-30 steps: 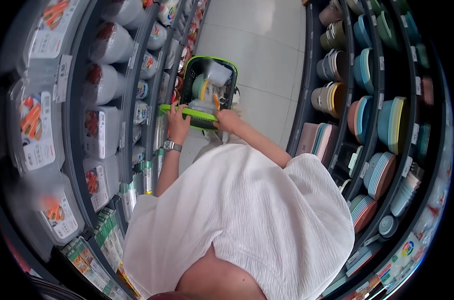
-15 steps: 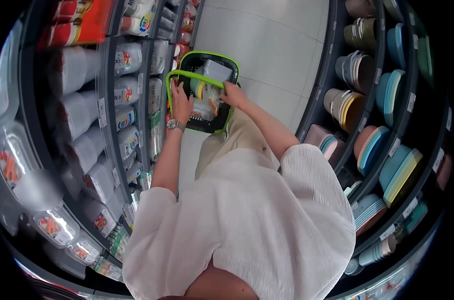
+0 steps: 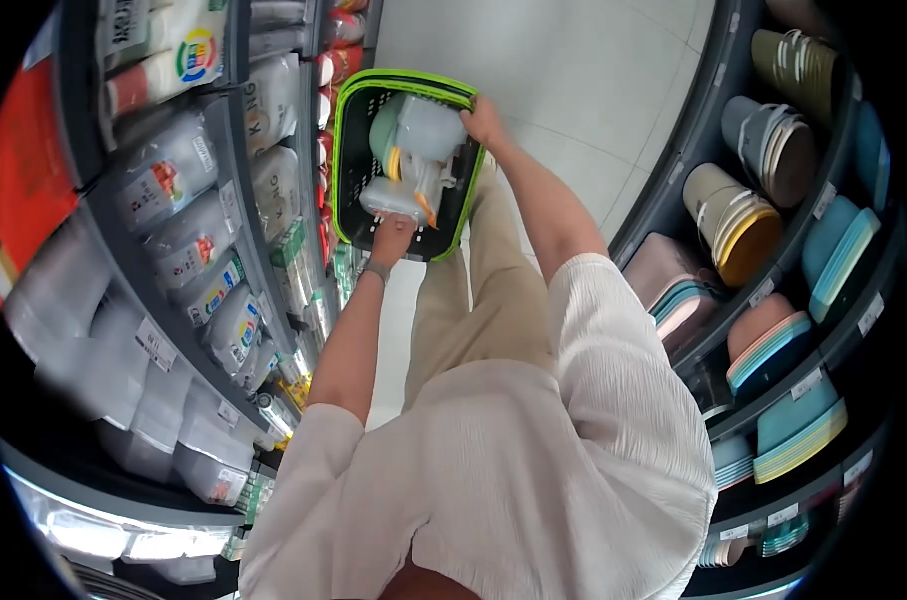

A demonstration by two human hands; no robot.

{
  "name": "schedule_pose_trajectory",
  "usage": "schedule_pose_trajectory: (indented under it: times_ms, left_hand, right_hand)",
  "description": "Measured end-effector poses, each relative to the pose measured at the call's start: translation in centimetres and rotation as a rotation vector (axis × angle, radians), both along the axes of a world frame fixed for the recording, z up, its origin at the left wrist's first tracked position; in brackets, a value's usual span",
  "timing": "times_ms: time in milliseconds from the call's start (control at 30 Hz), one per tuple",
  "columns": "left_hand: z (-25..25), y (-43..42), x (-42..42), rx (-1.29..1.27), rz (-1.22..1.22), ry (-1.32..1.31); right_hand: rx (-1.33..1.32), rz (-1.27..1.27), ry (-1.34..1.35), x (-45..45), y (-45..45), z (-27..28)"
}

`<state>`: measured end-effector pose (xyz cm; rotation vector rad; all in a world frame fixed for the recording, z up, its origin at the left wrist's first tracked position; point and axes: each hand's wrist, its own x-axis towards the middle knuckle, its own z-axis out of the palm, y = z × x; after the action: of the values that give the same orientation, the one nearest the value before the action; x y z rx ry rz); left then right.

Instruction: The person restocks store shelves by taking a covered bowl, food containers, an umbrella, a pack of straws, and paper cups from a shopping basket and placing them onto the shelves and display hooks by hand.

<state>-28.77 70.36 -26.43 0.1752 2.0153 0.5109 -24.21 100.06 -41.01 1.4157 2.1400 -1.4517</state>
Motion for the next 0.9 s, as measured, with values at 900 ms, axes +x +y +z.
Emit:
schedule_pose_trajectory:
  times_ms: [900]
  left_hand:
    - [-11.9,13.9,-7.7,-0.038,0.743,-0.120]
  right_hand:
    - [-0.862,-0.750,0.014,6.4,-8.9,5.1]
